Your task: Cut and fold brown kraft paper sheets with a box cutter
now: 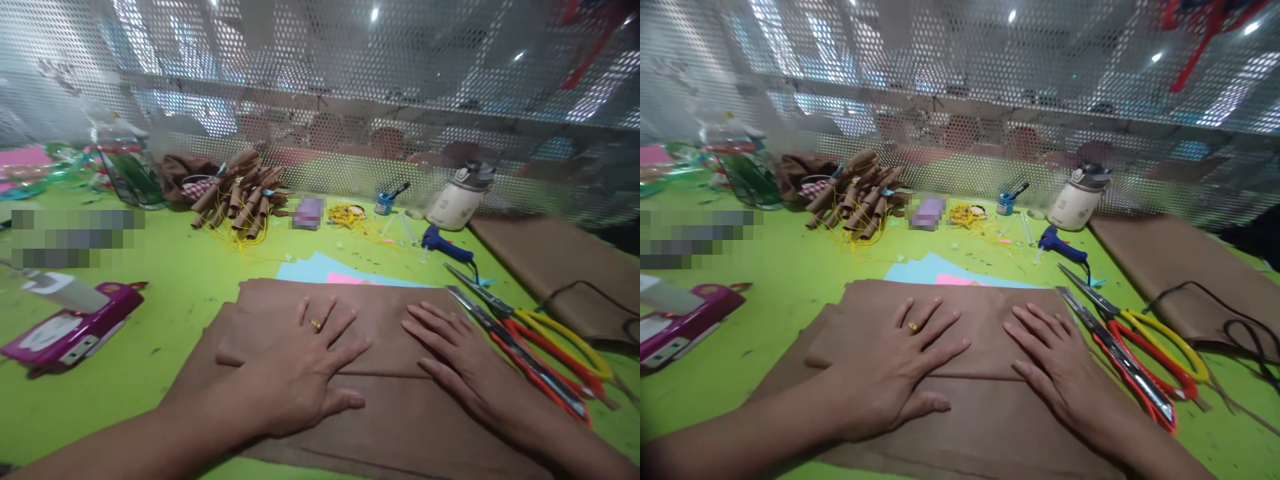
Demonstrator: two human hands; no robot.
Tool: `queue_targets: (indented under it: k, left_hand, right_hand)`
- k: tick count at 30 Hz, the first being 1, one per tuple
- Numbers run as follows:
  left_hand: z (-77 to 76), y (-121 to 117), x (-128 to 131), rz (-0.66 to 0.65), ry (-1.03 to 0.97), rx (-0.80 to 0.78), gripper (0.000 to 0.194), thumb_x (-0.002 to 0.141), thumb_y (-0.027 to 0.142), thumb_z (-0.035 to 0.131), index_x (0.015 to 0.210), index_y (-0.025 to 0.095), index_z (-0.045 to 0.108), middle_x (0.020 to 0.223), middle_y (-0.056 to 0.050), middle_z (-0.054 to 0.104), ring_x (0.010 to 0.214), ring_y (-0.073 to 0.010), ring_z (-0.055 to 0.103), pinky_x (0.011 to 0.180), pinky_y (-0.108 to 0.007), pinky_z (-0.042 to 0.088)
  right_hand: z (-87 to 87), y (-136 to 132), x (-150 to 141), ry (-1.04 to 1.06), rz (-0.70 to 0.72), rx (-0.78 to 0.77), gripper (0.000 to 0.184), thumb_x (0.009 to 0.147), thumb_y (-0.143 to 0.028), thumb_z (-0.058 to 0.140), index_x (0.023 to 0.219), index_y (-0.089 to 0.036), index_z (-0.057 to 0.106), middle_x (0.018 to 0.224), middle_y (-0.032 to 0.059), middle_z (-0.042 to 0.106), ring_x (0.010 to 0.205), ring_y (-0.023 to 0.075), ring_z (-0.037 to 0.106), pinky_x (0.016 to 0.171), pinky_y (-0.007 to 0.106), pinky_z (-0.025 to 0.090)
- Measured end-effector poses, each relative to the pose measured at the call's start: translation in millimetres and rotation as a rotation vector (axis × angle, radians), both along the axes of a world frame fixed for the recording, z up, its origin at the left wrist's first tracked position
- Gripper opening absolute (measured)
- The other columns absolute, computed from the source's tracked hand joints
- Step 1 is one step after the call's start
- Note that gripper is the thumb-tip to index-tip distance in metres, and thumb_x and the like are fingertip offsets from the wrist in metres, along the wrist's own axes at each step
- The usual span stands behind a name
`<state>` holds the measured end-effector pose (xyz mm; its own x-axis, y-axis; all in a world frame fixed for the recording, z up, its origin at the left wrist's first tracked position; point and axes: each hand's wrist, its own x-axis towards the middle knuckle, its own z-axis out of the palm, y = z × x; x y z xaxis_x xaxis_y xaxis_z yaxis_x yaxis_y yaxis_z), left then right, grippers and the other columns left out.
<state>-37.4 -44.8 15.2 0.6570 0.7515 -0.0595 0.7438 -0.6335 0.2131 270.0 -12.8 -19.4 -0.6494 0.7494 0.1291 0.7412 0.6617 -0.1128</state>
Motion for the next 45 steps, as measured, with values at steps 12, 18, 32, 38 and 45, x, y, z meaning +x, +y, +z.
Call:
queue_targets:
  k: [12, 18, 32, 38, 45]
  left_hand:
    - [-0.3, 0, -1, 0.007, -0.028, 0.057, 0.062, 0.09, 0.059, 0.046, 0.146, 0.034, 0.036, 0.155, -0.01, 0.033, 0.141, -0.0424, 0.026, 0.105, -0.071, 0.023]
    - [-8.3, 2, -2, -0.002, -0.065, 0.173, 0.052, 0.094, 0.051, 0.046, 0.144, 0.035, 0.04, 0.152, -0.009, 0.039, 0.138, -0.0397, 0.034, 0.105, -0.068, 0.026]
    - [-20.4, 6, -2, -0.048, -0.075, 0.376, 0.045, 0.096, 0.043, 0.048, 0.14, 0.038, 0.046, 0.154, -0.006, 0.037, 0.141, -0.0366, 0.03, 0.11, -0.065, 0.021]
    - [0.8, 12, -12, 0.079, -0.114, 0.359, 0.052, 0.093, 0.051, 0.046, 0.14, 0.029, 0.048, 0.152, -0.01, 0.039, 0.141, -0.0369, 0.029, 0.111, -0.06, 0.027]
    - [38.4, 36, -47, 0.616, -0.301, 0.408, 0.062, 0.092, 0.051, 0.042, 0.141, 0.012, 0.041, 0.145, -0.016, 0.044, 0.134, -0.0327, 0.04, 0.111, -0.05, 0.033]
  right_hand:
    - [-12.8, 8, 12, 0.135, -0.109, 0.174, 0.042, 0.095, -0.042, 0.047, 0.133, -0.025, 0.053, 0.14, 0.0102, 0.053, 0.129, 0.0322, 0.048, 0.102, 0.056, 0.042]
    - [-4.2, 14, 16, 0.264, -0.281, 0.282, 0.036, 0.093, -0.039, 0.048, 0.119, -0.017, 0.06, 0.127, 0.0154, 0.059, 0.118, 0.0306, 0.054, 0.101, 0.05, 0.043]
    - [32.0, 18, 23, 0.905, -0.662, -0.285, 0.049, 0.074, -0.042, 0.07, 0.116, -0.018, 0.063, 0.077, 0.0015, 0.066, 0.07, 0.0178, 0.062, 0.062, 0.029, 0.049]
    - [34.5, 14, 23, 1.15, -0.591, -0.283, 0.054, 0.074, -0.036, 0.072, 0.125, -0.021, 0.06, 0.086, 0.0019, 0.064, 0.077, 0.0162, 0.059, 0.063, 0.026, 0.047]
    - [36.3, 15, 19, 1.269, -0.578, -0.201, 0.055, 0.073, -0.033, 0.074, 0.126, -0.024, 0.06, 0.085, -0.0001, 0.065, 0.079, 0.0157, 0.061, 0.071, 0.028, 0.051]
